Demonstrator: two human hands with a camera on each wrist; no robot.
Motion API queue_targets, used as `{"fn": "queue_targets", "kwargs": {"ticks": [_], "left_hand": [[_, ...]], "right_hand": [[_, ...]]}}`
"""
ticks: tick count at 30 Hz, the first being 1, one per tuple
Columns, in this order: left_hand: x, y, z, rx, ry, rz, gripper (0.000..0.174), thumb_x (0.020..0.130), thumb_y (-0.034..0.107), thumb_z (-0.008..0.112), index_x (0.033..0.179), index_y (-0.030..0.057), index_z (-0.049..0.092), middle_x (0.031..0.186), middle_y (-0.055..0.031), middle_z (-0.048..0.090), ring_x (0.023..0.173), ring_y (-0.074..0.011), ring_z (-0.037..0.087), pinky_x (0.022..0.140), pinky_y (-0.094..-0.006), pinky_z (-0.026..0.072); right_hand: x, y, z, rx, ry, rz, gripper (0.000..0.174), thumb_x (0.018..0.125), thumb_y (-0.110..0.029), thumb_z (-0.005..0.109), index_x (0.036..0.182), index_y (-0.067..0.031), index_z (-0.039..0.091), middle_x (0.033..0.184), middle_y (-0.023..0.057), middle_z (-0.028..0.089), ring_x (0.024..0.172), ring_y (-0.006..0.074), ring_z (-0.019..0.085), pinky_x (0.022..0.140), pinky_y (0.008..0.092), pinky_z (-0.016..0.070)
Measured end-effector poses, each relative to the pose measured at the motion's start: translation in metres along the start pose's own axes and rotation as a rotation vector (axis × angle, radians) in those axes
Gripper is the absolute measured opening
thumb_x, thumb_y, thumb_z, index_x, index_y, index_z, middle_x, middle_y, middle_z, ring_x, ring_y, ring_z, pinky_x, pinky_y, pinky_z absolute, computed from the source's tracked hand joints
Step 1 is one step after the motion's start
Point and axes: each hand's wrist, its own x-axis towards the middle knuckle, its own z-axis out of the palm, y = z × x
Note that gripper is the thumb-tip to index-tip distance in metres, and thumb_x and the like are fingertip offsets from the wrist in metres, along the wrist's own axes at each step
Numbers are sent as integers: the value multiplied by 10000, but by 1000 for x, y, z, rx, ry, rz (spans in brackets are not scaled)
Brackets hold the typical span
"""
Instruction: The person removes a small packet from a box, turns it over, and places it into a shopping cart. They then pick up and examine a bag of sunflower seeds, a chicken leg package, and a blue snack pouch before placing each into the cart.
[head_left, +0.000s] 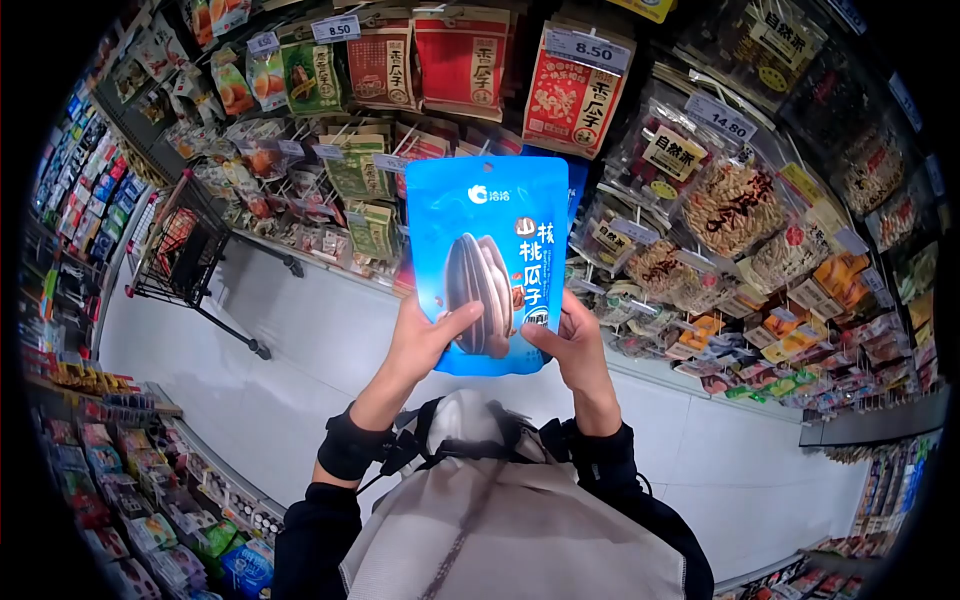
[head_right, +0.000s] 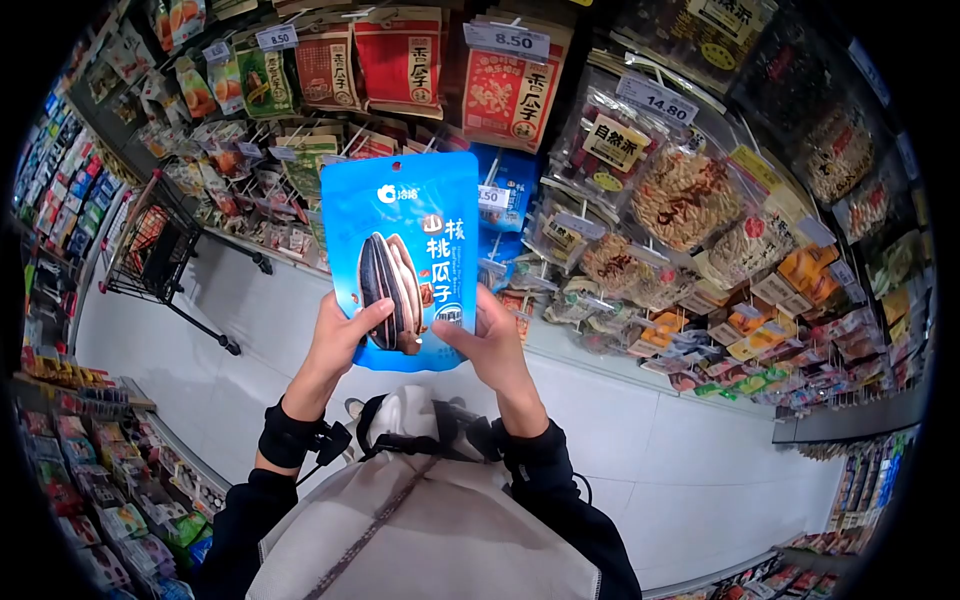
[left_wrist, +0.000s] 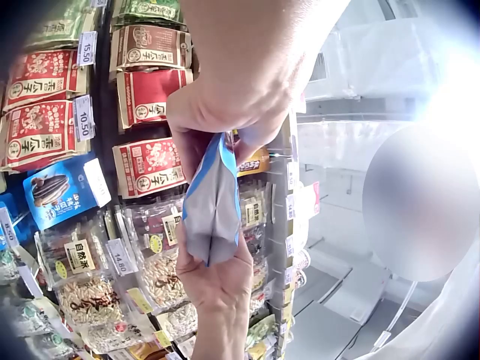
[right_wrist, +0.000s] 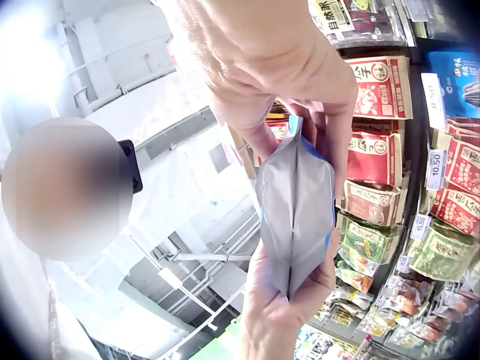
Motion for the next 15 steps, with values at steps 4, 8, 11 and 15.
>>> {"fn": "queue_targets", "kwargs": {"ticks": [4, 8, 11, 15], "left_hand": [[1, -4, -1, 27, 5, 6, 368, 797, 96, 591, 1118, -27, 458, 979, -84, 573, 833, -136, 566, 719, -270, 459], [1, -5, 1, 87, 52, 45, 357, 788, 109, 603, 1098, -17, 478, 963, -76, 585, 828, -134, 572, 734, -269, 464], [-3, 0, -2, 110, 99, -35, 386, 780, 145, 618, 1109, 3, 474, 969, -64, 585, 862, -154, 567, 761, -280, 458], [-5, -4, 3, 447, 297, 582, 478, 756, 235, 656, 1145, 47, 453, 1023, -62, 561, 966, -196, 530, 809, -310, 434]], "right_hand": [[0, 2, -2, 20, 4, -1, 423, 758, 76, 572, 1158, 15, 448, 1106, 58, 513, 1013, 116, 474, 866, 258, 378], [-1, 0, -4, 24, 6, -1, 426, 756, 73, 575, 1159, 15, 450, 1095, 53, 521, 995, 114, 486, 852, 251, 387], [-3, 2, -8, 15, 41, -15, 423, 753, 55, 583, 1154, 17, 453, 1081, 53, 531, 979, 112, 496, 846, 250, 391], [-1, -1, -15, 84, 119, -29, 429, 753, -2, 597, 1156, 15, 452, 1068, 61, 541, 958, 116, 512, 840, 255, 395]]}}
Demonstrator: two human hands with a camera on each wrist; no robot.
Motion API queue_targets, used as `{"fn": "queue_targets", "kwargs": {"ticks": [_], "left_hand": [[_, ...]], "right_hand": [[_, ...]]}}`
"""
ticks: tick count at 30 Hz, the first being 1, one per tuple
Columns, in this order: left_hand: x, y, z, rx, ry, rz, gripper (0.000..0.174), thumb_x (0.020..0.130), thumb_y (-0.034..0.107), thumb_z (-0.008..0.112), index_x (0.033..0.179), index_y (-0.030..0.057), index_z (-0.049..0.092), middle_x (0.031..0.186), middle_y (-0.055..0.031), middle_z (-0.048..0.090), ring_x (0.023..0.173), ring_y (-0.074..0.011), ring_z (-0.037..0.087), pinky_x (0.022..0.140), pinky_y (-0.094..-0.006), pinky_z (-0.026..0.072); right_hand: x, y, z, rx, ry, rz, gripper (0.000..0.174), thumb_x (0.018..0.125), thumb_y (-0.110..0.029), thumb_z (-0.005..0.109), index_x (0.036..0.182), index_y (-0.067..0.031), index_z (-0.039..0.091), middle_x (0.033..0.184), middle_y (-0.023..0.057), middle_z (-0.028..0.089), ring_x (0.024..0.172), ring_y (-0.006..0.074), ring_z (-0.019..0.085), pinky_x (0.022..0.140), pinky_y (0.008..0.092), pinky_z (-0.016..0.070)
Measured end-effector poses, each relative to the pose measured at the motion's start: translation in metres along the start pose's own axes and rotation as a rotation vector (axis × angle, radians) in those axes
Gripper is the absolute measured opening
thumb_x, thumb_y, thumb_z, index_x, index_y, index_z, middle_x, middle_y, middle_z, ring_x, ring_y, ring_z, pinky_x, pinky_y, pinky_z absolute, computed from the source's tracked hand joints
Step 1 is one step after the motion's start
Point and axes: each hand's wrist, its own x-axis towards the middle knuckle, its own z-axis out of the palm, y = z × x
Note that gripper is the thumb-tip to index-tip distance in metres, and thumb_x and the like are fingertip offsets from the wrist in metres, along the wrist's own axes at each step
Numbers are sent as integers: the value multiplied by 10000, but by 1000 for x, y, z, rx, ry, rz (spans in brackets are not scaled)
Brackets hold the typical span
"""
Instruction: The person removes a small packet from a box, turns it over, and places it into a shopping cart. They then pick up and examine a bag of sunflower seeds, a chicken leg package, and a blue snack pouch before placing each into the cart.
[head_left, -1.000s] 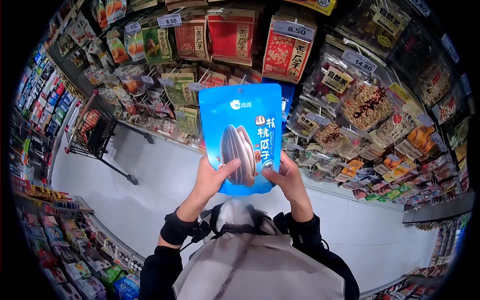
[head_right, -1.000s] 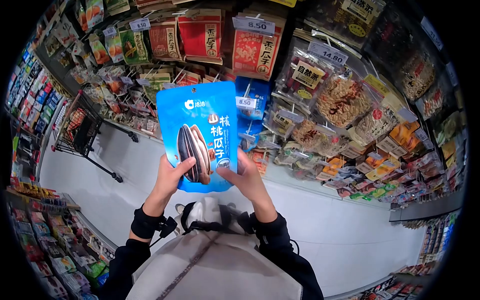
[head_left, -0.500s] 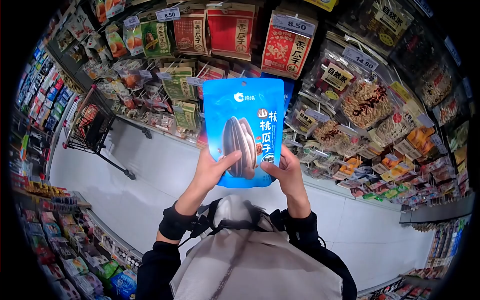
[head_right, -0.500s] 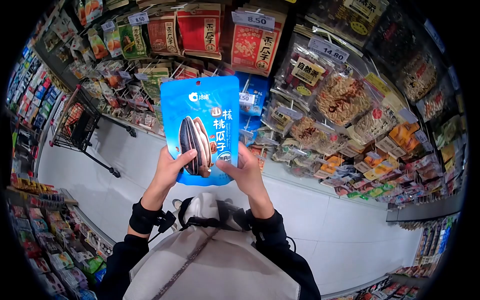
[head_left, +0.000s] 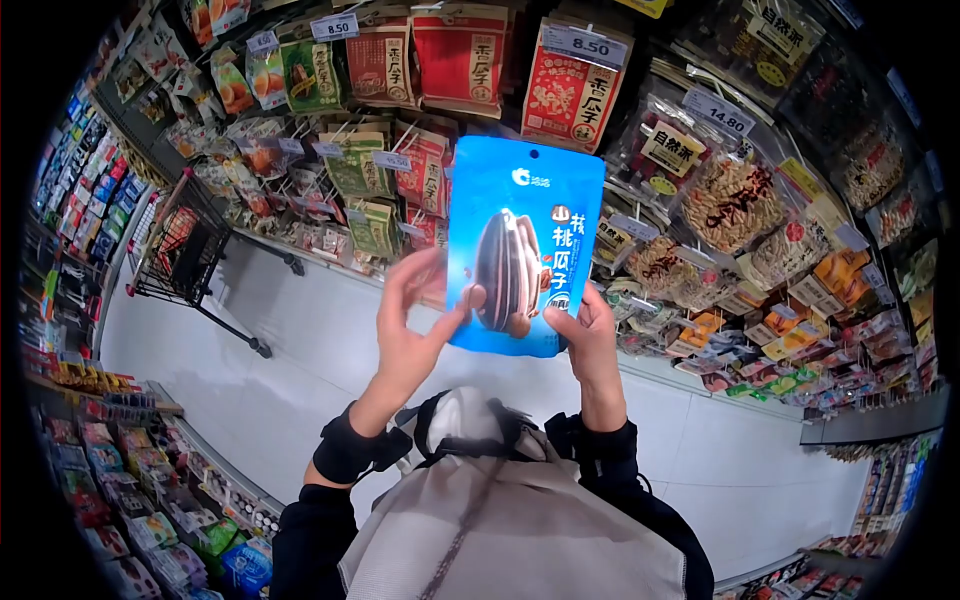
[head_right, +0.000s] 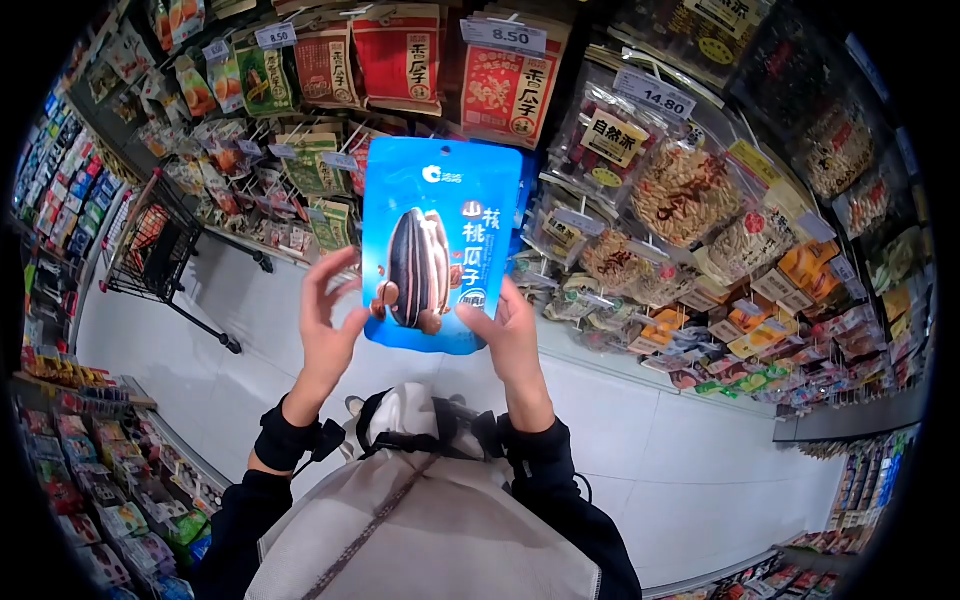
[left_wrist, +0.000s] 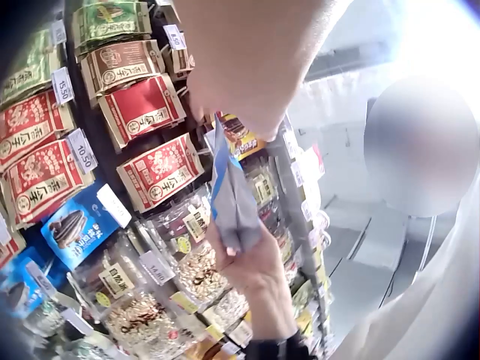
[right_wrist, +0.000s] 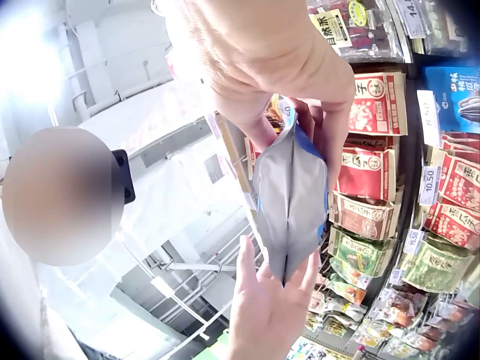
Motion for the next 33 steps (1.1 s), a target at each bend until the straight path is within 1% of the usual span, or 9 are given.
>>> {"fn": "queue_targets", "kwargs": {"ticks": [4, 5, 9, 16, 20, 21, 25, 29, 33], "left_hand": [[-17, -11, -10, 637, -242, 792, 447, 655, 176, 717, 1062, 150, 535, 1143, -31, 508, 1069, -199, 481, 874, -346, 407], [-22, -12, -8, 825, -284, 905, 367, 691, 226, 666, 1039, 230, 551, 1187, 17, 486, 1094, -173, 464, 910, -374, 379], [-18, -18, 4, 1015, -242, 970, 271, 751, 266, 589, 1016, 315, 555, 1184, 23, 492, 1103, -167, 461, 926, -387, 348], [6, -19, 14, 842, -187, 984, 284, 699, 182, 633, 969, 247, 573, 1102, -38, 547, 981, -235, 545, 844, -373, 438], [14, -26, 1, 467, -161, 695, 370, 677, -6, 642, 1010, 103, 524, 1038, -147, 574, 968, -300, 561, 822, -391, 450], [10, -21, 2, 231, -108, 479, 413, 648, -50, 657, 1019, 29, 492, 1040, -203, 556, 995, -297, 547, 830, -377, 442], [-7, 1, 5, -125, 35, -304, 546, 722, 18, 647, 1195, 3, 375, 1152, -129, 474, 1019, -210, 507, 889, -344, 391], [-3, 31, 8, -649, 1, -525, 465, 763, 19, 607, 1176, 17, 394, 1118, -66, 499, 1007, -159, 498, 897, -312, 373], [-3, 37, 8, -728, -48, -607, 460, 774, 68, 618, 1176, 23, 398, 1122, -56, 504, 1016, -160, 498, 896, -328, 379]], "right_hand": [[1, 4, 2, 83, 130, -30, 468, 750, -44, 601, 1178, -3, 418, 1081, 71, 529, 968, 131, 514, 842, 269, 395], [1, 6, 2, 99, 139, -26, 489, 749, -42, 599, 1190, -8, 391, 1092, 68, 514, 976, 138, 508, 843, 277, 397], [-3, 7, 15, 153, 189, -52, 537, 737, -22, 606, 1212, -16, 353, 1097, 64, 495, 970, 144, 505, 843, 282, 401], [-7, 12, 27, 106, 155, -75, 524, 741, 23, 579, 1208, -13, 344, 1110, 66, 477, 1017, 155, 479, 872, 280, 387], [-3, 2, 17, 173, 38, -37, 453, 798, -39, 545, 1202, 4, 343, 1145, 119, 461, 1058, 195, 478, 879, 304, 413], [-2, -1, 15, 177, 9, -12, 452, 805, -55, 545, 1203, 5, 340, 1149, 126, 458, 1069, 203, 473, 887, 319, 414], [4, 6, 16, 209, -20, 4, 403, 857, -139, 494, 1201, 7, 342, 1174, 151, 443, 1068, 230, 485, 906, 369, 424], [3, -1, 24, 296, 32, -59, 373, 873, -156, 481, 1183, 17, 366, 1143, 130, 484, 1043, 223, 508, 882, 385, 445], [2, -8, 25, 357, 80, -111, 355, 866, -158, 496, 1142, 39, 392, 1087, 128, 527, 946, 210, 567, 792, 363, 502]]}}
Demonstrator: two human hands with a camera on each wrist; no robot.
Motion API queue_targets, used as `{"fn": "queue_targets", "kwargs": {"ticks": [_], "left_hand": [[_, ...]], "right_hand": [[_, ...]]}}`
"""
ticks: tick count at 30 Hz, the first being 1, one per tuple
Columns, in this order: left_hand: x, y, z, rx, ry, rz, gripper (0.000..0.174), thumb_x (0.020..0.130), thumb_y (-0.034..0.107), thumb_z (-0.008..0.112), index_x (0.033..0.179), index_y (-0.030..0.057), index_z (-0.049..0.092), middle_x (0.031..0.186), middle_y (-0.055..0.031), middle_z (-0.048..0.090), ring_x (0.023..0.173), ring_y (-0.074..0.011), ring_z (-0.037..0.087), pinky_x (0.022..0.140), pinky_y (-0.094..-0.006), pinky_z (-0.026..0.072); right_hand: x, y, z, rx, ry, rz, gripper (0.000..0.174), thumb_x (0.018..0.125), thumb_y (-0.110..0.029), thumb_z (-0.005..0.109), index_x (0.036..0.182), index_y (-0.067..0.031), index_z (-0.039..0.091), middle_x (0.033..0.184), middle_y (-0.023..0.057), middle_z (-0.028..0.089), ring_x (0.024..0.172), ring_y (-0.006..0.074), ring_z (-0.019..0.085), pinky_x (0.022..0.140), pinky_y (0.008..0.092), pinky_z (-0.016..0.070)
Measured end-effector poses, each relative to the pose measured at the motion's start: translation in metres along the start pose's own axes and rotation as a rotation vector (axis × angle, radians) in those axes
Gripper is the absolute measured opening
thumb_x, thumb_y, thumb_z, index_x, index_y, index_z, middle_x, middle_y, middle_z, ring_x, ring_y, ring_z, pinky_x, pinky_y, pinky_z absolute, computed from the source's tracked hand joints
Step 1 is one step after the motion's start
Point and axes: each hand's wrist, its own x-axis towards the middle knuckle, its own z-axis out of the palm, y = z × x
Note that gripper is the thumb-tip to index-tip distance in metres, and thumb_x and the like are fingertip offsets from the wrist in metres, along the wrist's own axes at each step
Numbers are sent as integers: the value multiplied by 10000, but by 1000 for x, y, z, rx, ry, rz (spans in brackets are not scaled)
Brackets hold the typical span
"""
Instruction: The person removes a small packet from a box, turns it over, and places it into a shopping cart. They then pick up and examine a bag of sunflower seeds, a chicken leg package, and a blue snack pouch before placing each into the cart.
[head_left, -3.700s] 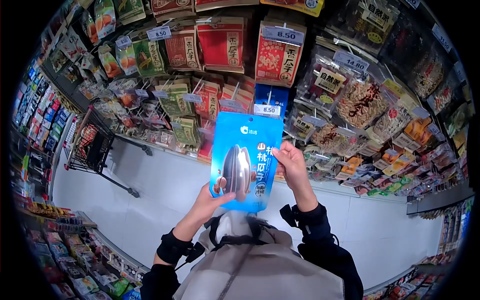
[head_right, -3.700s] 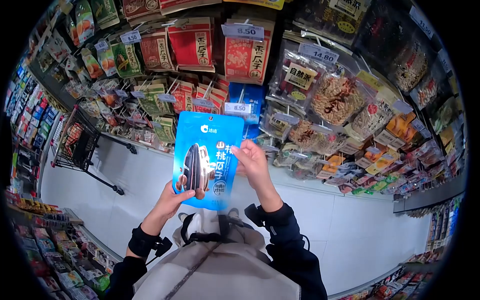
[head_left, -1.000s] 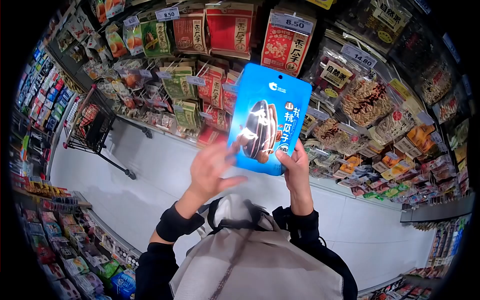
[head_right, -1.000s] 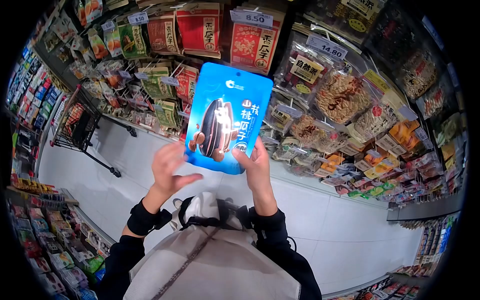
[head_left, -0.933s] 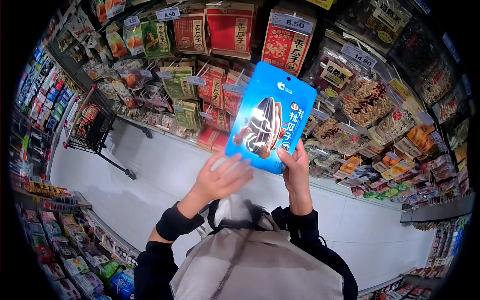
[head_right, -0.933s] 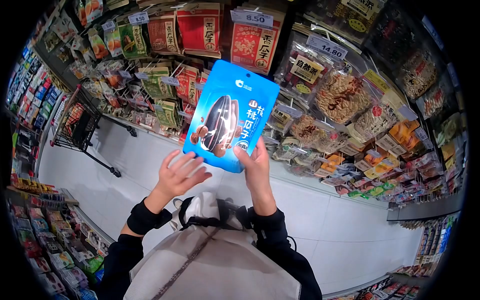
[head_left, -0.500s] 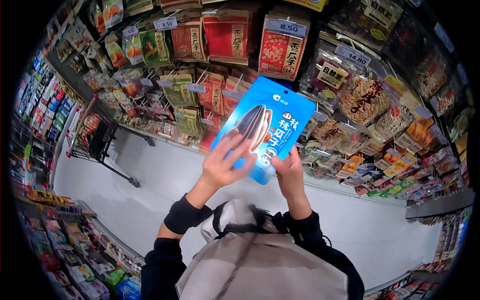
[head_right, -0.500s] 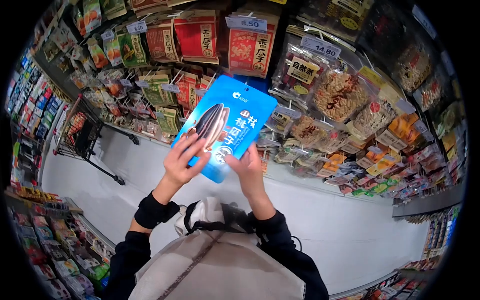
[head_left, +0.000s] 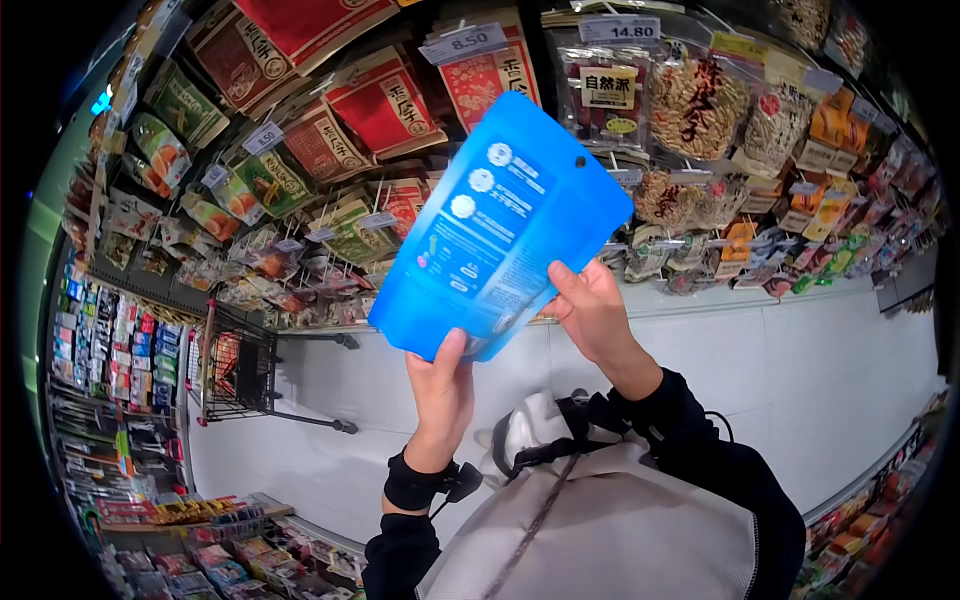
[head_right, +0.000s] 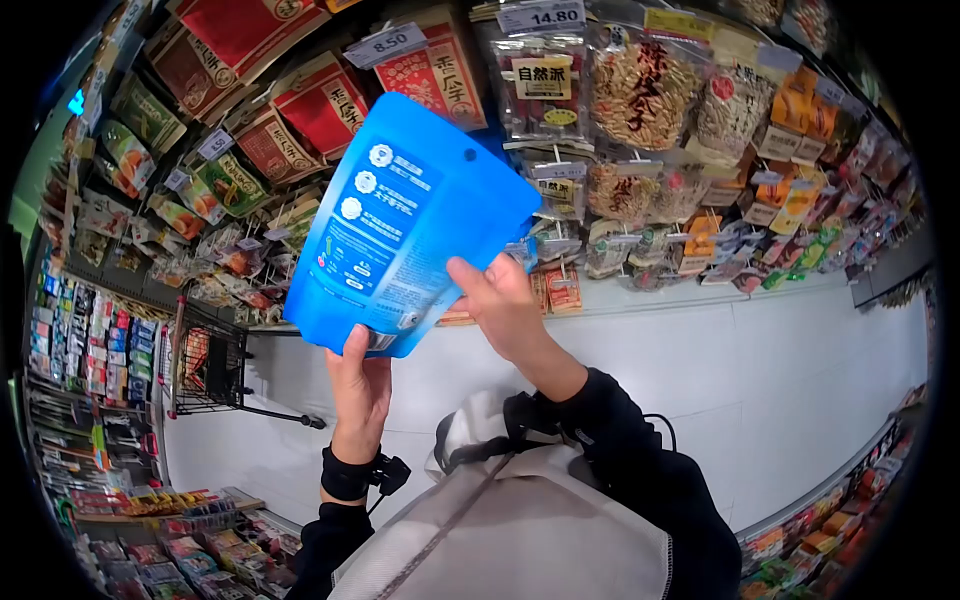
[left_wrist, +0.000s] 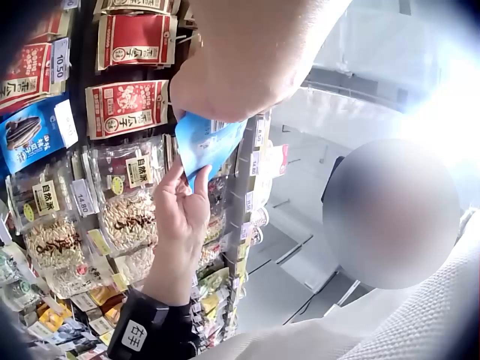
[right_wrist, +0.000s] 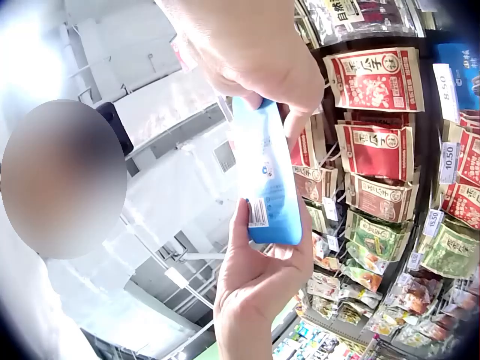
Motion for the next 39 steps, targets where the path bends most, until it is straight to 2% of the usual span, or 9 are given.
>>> {"fn": "queue_targets", "kwargs": {"ticks": [5, 8, 12, 17, 20, 23, 26, 29, 39], "left_hand": [[1, -4, -29, 59, -125, -128, 508, 783, 209, 631, 1193, 37, 386, 1101, -47, 522, 954, -173, 548, 823, -336, 460], [0, -10, -35, 142, -164, -174, 498, 766, 170, 648, 1174, 25, 402, 1085, -59, 541, 924, -187, 574, 797, -339, 485], [1, -22, -50, 142, -196, -277, 427, 724, -48, 607, 1118, 15, 455, 1033, -57, 556, 922, -134, 545, 816, -288, 435], [-5, -26, -51, 191, -223, -255, 469, 718, -48, 614, 1144, 16, 428, 1051, -58, 544, 931, -138, 540, 812, -288, 437], [-5, -30, -55, 151, -193, -274, 495, 713, -54, 617, 1158, 16, 411, 1070, -63, 534, 948, -143, 534, 821, -293, 435], [-6, -33, -58, 120, -156, -279, 512, 705, -62, 620, 1163, 16, 405, 1082, -68, 527, 967, -149, 527, 834, -301, 431], [-7, -34, -62, 134, -145, -239, 523, 699, -68, 621, 1167, 16, 401, 1092, -72, 521, 981, -155, 521, 843, -306, 427], [-7, -35, -69, 166, -154, -190, 536, 693, -75, 618, 1173, 14, 396, 1096, -73, 517, 986, -159, 520, 844, -309, 427], [-7, -34, -77, 170, -146, -161, 544, 683, -81, 610, 1174, 7, 393, 1090, -79, 522, 981, -167, 527, 844, -313, 430]], "right_hand": [[5, -12, -12, -53, 80, -49, 252, 848, -120, 534, 1060, 11, 499, 961, 75, 585, 826, 130, 583, 694, 268, 501], [8, -13, -19, -124, 86, -113, 237, 844, -113, 540, 1040, 18, 519, 963, 73, 588, 831, 110, 570, 712, 242, 468], [5, -15, -17, -211, 88, -175, 241, 842, -96, 540, 1046, 31, 520, 971, 70, 586, 858, 101, 551, 757, 236, 443], [0, -20, -14, -283, 73, -106, 241, 836, -62, 541, 1054, 37, 514, 992, 69, 576, 896, 99, 532, 773, 236, 435], [2, -19, -7, -249, 77, -202, 250, 817, -47, 551, 1052, 32, 515, 1040, 87, 538, 926, 108, 511, 761, 244, 442], [1, -21, 9, -687, 341, -513, 331, 770, -60, 580, 1088, 2, 514, 1050, 109, 491, 908, 165, 499, 737, 260, 441], [-1, -32, 8, -1385, 308, -905, 428, 714, -91, 605, 1133, -57, 524, 992, 118, 456, 823, 213, 473, 699, 282, 426], [-3, -30, 11, -1455, 176, -820, 451, 724, -121, 581, 1166, -58, 514, 945, 123, 428, 860, 245, 416, 758, 333, 357], [-4, -34, 26, -1628, 184, -879, 480, 684, -174, 639, 1155, -200, 551, 1010, 109, 405, 910, 263, 371, 787, 351, 339]]}}
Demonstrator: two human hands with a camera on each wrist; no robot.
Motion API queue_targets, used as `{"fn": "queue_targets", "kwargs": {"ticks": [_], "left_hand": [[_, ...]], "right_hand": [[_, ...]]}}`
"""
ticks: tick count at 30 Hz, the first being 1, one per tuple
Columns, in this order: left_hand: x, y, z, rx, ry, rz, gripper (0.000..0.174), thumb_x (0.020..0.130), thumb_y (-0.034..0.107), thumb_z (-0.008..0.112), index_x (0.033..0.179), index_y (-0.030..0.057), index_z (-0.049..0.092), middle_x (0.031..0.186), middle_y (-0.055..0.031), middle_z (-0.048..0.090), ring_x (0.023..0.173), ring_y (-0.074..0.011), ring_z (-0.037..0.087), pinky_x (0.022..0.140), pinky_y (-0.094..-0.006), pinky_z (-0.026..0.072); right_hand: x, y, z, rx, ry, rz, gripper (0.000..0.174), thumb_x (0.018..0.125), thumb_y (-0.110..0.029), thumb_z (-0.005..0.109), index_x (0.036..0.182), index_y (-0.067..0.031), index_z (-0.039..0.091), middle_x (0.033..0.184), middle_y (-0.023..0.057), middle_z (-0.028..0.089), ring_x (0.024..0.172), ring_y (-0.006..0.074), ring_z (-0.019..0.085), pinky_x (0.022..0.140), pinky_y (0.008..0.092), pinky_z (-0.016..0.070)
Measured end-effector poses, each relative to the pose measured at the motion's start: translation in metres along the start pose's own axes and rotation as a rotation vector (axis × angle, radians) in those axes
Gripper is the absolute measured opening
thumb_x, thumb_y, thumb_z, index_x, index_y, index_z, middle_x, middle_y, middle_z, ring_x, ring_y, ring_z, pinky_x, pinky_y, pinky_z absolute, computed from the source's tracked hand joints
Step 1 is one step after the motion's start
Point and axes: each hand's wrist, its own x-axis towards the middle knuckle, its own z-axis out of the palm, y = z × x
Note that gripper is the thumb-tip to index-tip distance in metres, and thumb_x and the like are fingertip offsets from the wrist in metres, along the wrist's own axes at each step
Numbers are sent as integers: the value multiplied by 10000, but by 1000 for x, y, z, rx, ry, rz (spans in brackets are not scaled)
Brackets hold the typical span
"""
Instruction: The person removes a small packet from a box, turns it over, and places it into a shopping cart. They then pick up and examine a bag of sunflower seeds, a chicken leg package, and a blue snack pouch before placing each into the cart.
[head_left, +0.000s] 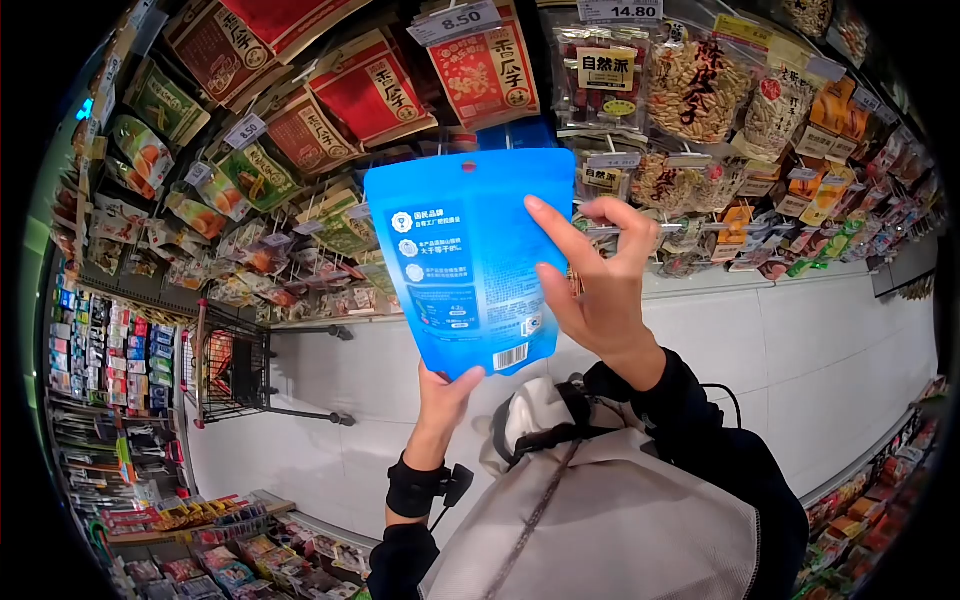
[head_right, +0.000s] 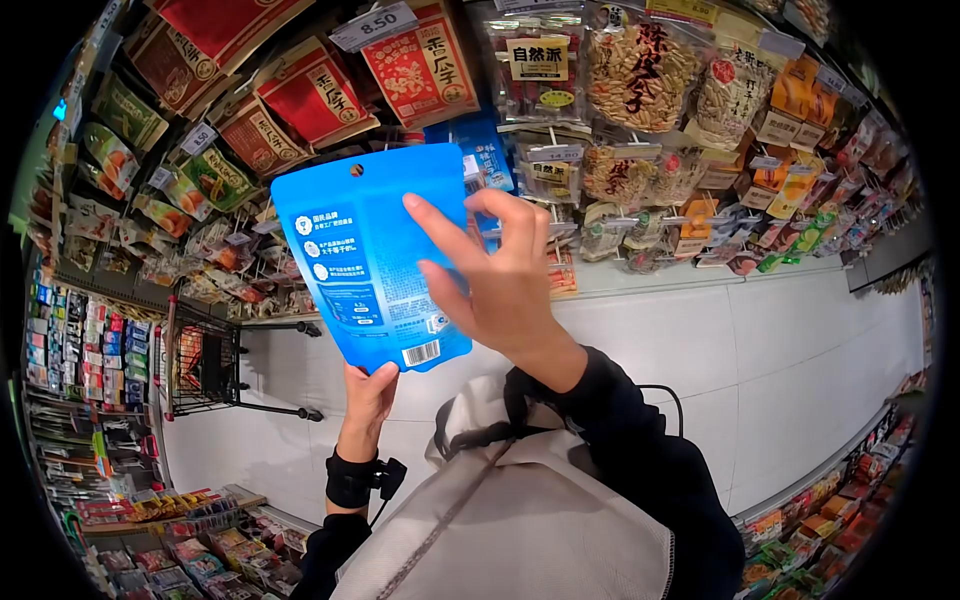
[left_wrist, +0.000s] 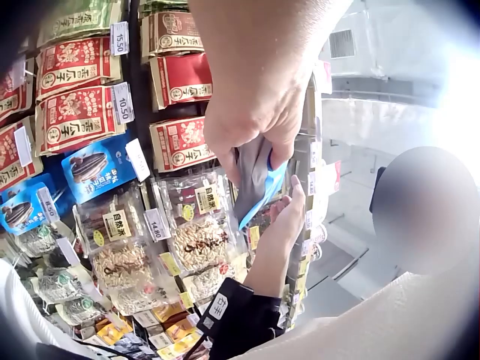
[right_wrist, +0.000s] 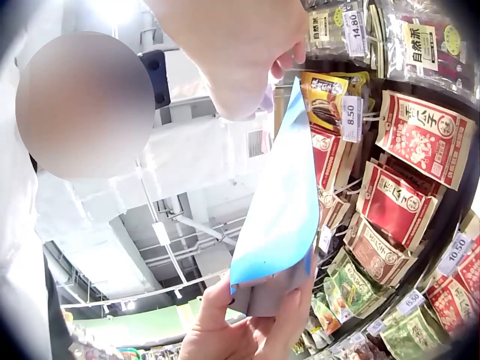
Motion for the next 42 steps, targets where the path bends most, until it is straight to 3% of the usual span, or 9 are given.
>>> {"fn": "queue_targets", "kwargs": {"ticks": [5, 8, 11, 20, 42], "left_hand": [[-2, -1, -1, -14, -2, 17, 533, 681, -80, 612, 1164, 6, 404, 1081, -79, 526, 972, -165, 531, 843, -311, 432], [-4, 0, 0, -8, -4, 19, 529, 677, -80, 615, 1157, 5, 410, 1073, -79, 531, 963, -165, 536, 842, -312, 435], [-6, 0, 0, -2, -5, 23, 529, 671, -80, 617, 1152, 3, 414, 1067, -80, 535, 956, -165, 539, 839, -313, 438], [-9, -1, -2, -38, -2, 15, 544, 666, -80, 617, 1161, 1, 408, 1080, -82, 530, 976, -171, 532, 849, -318, 432], [-12, -1, -6, -103, -35, 37, 558, 658, -82, 629, 1168, 3, 417, 1094, -78, 525, 986, -179, 530, 853, -332, 428]], "right_hand": [[3, -3, 2, -36, -33, -8, 489, 675, -179, 643, 1155, -204, 551, 1051, 114, 396, 951, 276, 358, 796, 356, 338], [1, -4, 5, -13, -23, -3, 422, 725, -192, 585, 1146, -171, 564, 1053, 145, 407, 975, 265, 358, 843, 368, 265], [0, -4, 6, -33, -9, -11, 479, 684, -184, 635, 1154, -205, 550, 1069, 119, 390, 963, 290, 352, 802, 365, 343], [-2, -5, 4, -22, -13, 0, 454, 693, -187, 619, 1143, -192, 558, 1070, 126, 393, 950, 284, 355, 818, 364, 331], [-8, -2, 1, 27, 33, -15, 466, 703, -136, 599, 1162, -207, 554, 865, 72, 412, 803, 215, 345, 735, 314, 317]]}}
